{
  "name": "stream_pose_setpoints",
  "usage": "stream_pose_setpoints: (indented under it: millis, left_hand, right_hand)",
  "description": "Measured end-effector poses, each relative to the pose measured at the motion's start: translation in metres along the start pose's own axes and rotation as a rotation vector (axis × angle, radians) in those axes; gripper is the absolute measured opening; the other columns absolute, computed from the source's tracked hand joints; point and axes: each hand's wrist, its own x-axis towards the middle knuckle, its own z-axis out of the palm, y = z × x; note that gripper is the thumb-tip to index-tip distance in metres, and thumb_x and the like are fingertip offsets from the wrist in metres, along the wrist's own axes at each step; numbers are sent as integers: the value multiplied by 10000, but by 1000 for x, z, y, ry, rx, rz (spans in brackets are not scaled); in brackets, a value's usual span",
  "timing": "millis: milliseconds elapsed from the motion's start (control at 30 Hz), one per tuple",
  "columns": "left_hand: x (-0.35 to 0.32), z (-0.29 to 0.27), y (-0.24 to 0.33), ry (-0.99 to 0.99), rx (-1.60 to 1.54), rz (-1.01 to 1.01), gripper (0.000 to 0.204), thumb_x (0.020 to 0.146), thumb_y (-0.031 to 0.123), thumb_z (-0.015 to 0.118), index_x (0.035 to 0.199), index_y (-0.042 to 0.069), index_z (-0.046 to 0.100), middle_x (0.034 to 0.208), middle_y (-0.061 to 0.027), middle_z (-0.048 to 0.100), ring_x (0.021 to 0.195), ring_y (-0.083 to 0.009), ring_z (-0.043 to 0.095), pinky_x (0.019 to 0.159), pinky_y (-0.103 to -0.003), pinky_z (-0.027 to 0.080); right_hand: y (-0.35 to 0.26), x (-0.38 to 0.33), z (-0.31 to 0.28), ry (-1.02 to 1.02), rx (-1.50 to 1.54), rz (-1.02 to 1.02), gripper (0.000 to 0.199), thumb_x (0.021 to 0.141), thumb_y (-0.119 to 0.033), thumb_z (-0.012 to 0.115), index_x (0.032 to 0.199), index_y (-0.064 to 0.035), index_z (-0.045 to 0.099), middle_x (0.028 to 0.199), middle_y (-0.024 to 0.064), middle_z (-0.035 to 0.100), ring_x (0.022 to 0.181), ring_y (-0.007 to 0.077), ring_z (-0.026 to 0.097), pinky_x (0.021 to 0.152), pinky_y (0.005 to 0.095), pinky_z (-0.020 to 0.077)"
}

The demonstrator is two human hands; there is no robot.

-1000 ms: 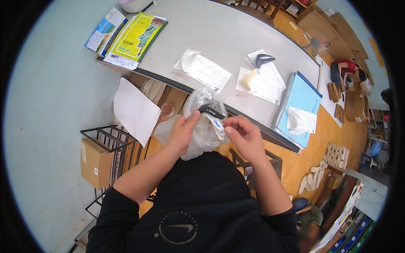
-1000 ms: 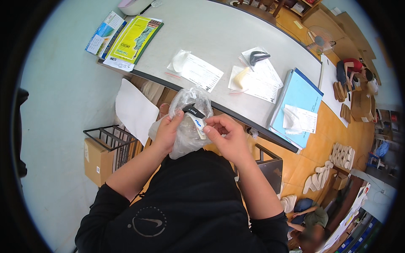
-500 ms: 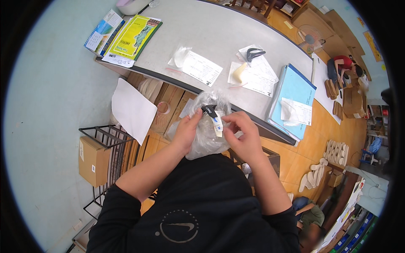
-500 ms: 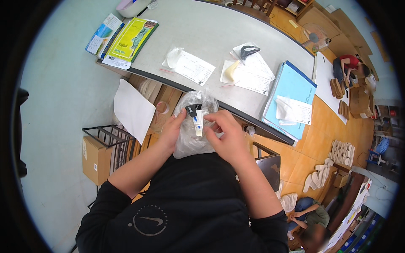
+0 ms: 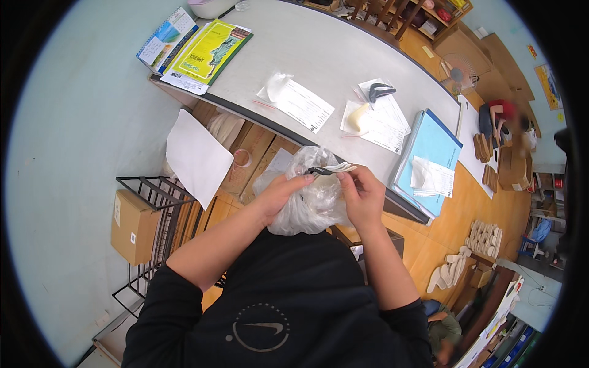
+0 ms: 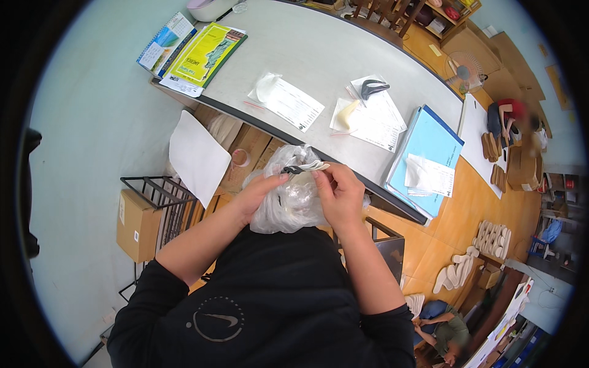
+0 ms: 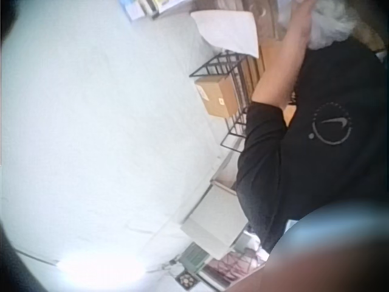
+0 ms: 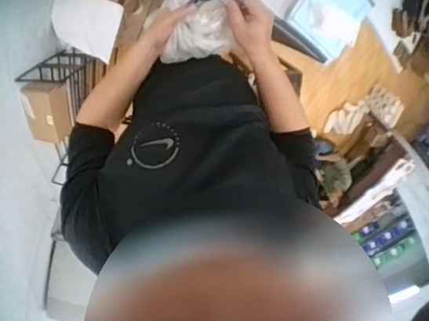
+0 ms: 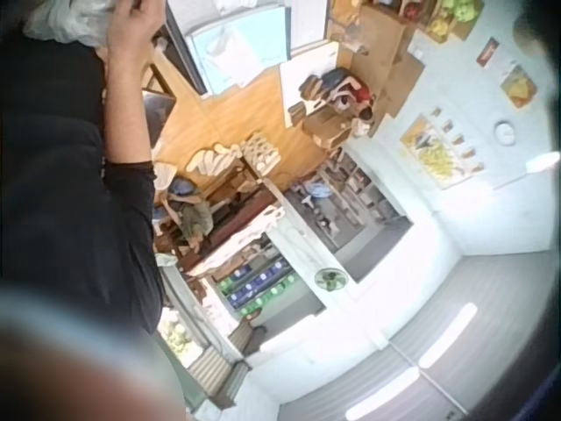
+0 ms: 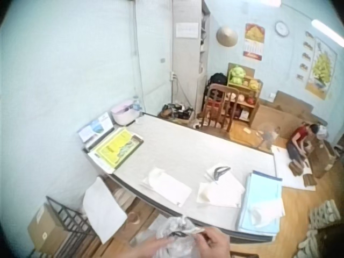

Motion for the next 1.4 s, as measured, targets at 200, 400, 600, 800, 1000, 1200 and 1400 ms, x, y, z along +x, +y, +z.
stream_pose_setpoints:
  millis: [200,400,600,800,1000,1200,1400]
  left_hand:
    - [1,-4,5,50,-49,36,400,945,228,574,1274,12,501,1149,-110,624,993,-197,649,842,-348,541]
    - [2,-15,8,59,-16,54,368,947,224,577,1243,8,544,1139,-100,635,997,-195,642,858,-341,527]
    - [3,-48,7,179,-91,-56,408,948,207,575,1293,9,484,1167,-121,618,1018,-219,642,879,-374,532]
    - [-16,-81,8,258,-98,-4,378,953,199,572,1281,19,517,1166,-102,625,1018,-202,638,874,-351,528]
    - [-29,-104,20,265,-90,106,394,946,183,571,1309,43,504,1200,-101,602,1056,-217,619,893,-363,520]
    - [-20,-114,29,344,-102,85,434,927,158,582,1329,27,485,1198,-111,594,1064,-231,612,913,-368,502]
    - [-3,-104,38,249,-11,42,433,922,159,585,1320,16,489,1196,-115,596,1061,-224,614,907,-368,506]
  right_hand:
    - [-5,5,8,65,-150,-282,156,785,22,693,925,-10,632,852,94,655,698,168,594,630,267,484]
    - [-21,20,11,114,-43,-614,249,714,100,637,928,-22,604,917,161,663,773,277,626,680,334,510]
    - [-20,58,10,272,-119,-512,141,773,43,646,893,-2,586,891,158,665,765,244,634,678,307,502]
    - [37,140,53,184,-84,220,171,877,-133,651,892,27,594,794,103,660,682,165,646,628,285,496]
    - [80,159,80,199,55,458,185,890,-158,635,913,19,587,772,78,642,656,141,659,586,257,504]
    - [82,118,72,168,175,419,179,908,-139,632,943,15,549,811,77,631,699,150,668,547,239,525]
    - [78,62,4,333,332,512,126,919,-66,575,1017,10,552,837,102,644,656,170,668,525,261,554]
